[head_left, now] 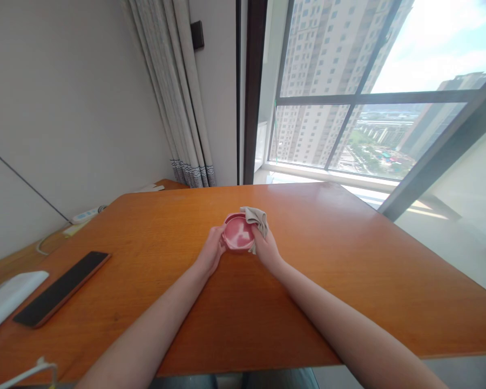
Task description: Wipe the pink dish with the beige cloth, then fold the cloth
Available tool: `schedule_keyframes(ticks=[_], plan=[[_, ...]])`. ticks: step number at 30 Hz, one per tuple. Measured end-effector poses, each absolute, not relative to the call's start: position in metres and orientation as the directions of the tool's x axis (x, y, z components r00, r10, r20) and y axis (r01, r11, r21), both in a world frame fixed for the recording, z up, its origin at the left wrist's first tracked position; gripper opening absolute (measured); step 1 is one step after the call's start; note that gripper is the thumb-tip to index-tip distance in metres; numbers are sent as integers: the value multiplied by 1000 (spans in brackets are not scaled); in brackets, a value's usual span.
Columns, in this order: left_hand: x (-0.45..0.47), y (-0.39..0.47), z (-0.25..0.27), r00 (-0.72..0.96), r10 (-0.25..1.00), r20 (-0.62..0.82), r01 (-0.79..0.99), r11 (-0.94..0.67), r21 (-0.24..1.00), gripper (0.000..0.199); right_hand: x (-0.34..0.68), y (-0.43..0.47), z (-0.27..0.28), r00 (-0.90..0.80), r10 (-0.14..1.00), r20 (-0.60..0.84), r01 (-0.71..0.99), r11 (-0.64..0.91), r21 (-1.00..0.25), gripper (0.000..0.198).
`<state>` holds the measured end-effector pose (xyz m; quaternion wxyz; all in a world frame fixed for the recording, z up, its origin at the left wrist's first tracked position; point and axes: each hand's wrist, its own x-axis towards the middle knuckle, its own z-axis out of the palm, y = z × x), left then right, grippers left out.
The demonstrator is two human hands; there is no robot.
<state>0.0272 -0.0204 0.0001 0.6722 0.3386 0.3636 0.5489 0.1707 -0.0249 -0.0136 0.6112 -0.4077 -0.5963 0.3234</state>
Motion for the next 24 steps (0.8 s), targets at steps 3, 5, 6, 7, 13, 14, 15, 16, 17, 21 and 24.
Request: schedule_keyframes(ticks=[3,5,6,7,13,14,15,16,17,21,24], plan=[[23,-15,-3,61,991,-120,-435,134,891,36,176,-23,-12,-4,861,509,152,504,-850,39],[22,-11,-7,26,998,-55,-406,61,912,29,172,-27,-13,-60,846,529,190,530,-826,39],[21,-9,-9,6,1000,-13,-394,14,919,25,169,-30,-13,-81,838,539,213,543,-812,40],[21,-8,-11,-22,999,23,-390,-30,920,21,165,-34,-13,-89,831,550,241,553,-797,43],[26,-14,-9,-53,996,-71,-566,29,824,29,151,-51,-13,-118,778,617,414,604,-681,66],[27,-16,-6,25,995,-97,-582,93,808,32,152,-51,-13,-90,771,630,422,603,-677,67],[28,-19,-3,106,988,-114,-582,155,798,34,156,-49,-12,-56,765,641,420,600,-680,65],[29,-21,0,172,977,-128,-572,205,794,35,160,-47,-11,-34,760,649,411,603,-684,62],[30,-23,2,222,964,-143,-552,246,797,35,165,-44,-10,-38,756,653,397,611,-685,58],[30,-25,4,254,952,-172,-441,273,855,35,183,-31,-2,-163,756,634,336,647,-685,45],[28,-21,-2,177,980,-93,-419,161,894,33,187,-29,3,-230,767,599,327,640,-695,44]])
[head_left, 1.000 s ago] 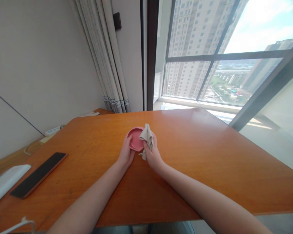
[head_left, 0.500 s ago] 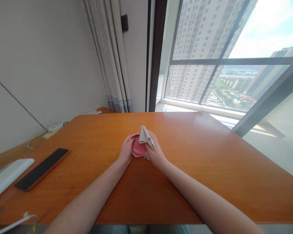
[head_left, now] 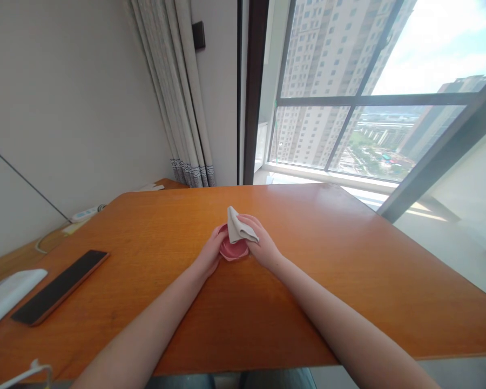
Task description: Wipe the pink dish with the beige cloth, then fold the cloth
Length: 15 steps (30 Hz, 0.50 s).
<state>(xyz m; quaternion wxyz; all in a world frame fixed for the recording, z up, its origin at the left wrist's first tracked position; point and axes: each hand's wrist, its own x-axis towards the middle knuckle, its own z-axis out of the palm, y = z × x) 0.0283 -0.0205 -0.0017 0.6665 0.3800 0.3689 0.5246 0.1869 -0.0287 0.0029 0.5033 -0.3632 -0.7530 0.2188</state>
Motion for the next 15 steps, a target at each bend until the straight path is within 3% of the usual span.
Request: schedule_keyframes(ticks=[4,10,15], plan=[[29,-14,-10,162,983,-81,-444,146,884,29,182,-33,4,-282,760,585,334,649,-683,47],[31,-16,-11,-1,981,-192,-625,150,766,26,160,-48,-1,-133,832,539,420,540,-730,57],[31,-21,-5,153,970,-188,-597,242,765,28,156,-52,-6,-58,813,579,415,547,-727,63]])
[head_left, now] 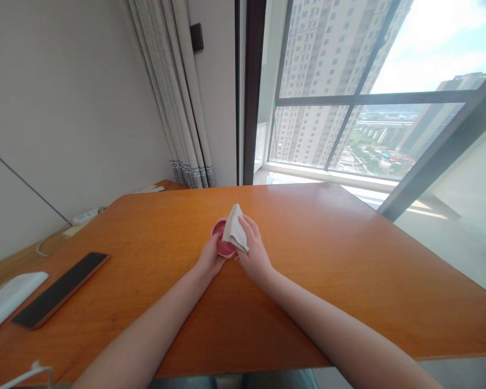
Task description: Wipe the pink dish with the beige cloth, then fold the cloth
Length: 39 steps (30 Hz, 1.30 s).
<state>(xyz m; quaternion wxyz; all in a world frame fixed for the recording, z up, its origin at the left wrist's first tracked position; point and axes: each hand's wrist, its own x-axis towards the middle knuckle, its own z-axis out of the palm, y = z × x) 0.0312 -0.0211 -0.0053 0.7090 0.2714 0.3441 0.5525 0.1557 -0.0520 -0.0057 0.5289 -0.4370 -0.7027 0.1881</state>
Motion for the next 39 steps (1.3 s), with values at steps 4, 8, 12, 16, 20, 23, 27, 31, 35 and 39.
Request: schedule_keyframes(ticks=[4,8,12,16,20,23,27,31,35,39], plan=[[29,-20,1,253,966,-60,-463,175,869,33,177,-41,4,-133,776,616,339,620,-708,53],[26,-15,-4,204,979,26,-456,72,887,33,188,-30,10,-238,789,567,274,614,-740,48],[26,-10,-14,84,996,-18,-517,59,854,31,174,-32,-3,-153,826,543,288,563,-775,48],[25,-11,-13,68,995,-73,-559,99,823,36,156,-38,-19,-22,825,564,307,543,-782,60],[22,-15,-3,214,973,-87,-469,181,864,41,164,-37,-16,64,796,602,281,565,-776,51],[21,-15,-1,270,958,-99,-371,198,907,43,177,-33,-7,-27,785,619,256,604,-754,43],[22,-8,-10,75,997,-29,-333,53,942,34,176,-32,-5,-131,800,586,197,600,-775,49],[21,-2,-21,-41,996,-81,-395,58,917,26,166,-32,-6,-6,964,264,-66,263,-962,53],[22,-3,-24,-14,989,-147,-394,129,910,26,162,-31,-4,21,992,-124,-359,-108,-927,50],[22,-4,-23,-105,984,-145,-431,87,898,23,154,-34,-8,-7,986,-164,-458,-149,-876,45]])
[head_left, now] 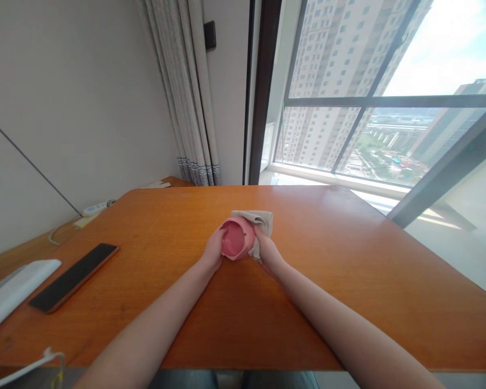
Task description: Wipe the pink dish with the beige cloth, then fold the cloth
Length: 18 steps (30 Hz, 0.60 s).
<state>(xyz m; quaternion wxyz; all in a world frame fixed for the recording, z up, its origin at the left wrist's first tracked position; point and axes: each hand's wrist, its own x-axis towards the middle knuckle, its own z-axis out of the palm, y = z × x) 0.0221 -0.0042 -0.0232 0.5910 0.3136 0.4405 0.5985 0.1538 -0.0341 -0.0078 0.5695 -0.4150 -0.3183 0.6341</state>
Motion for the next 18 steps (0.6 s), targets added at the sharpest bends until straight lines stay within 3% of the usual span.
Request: schedule_keyframes(ticks=[6,13,18], plan=[[19,-1,-23,-298,938,-178,-482,13,876,15,142,-38,-20,-47,997,-61,-347,-74,-935,48],[8,10,-16,0,995,-98,-336,92,937,31,159,-27,-18,38,998,42,-208,49,-977,51],[6,11,-16,-30,998,60,-213,-65,975,27,162,-25,-13,63,998,-16,-323,6,-946,41]])
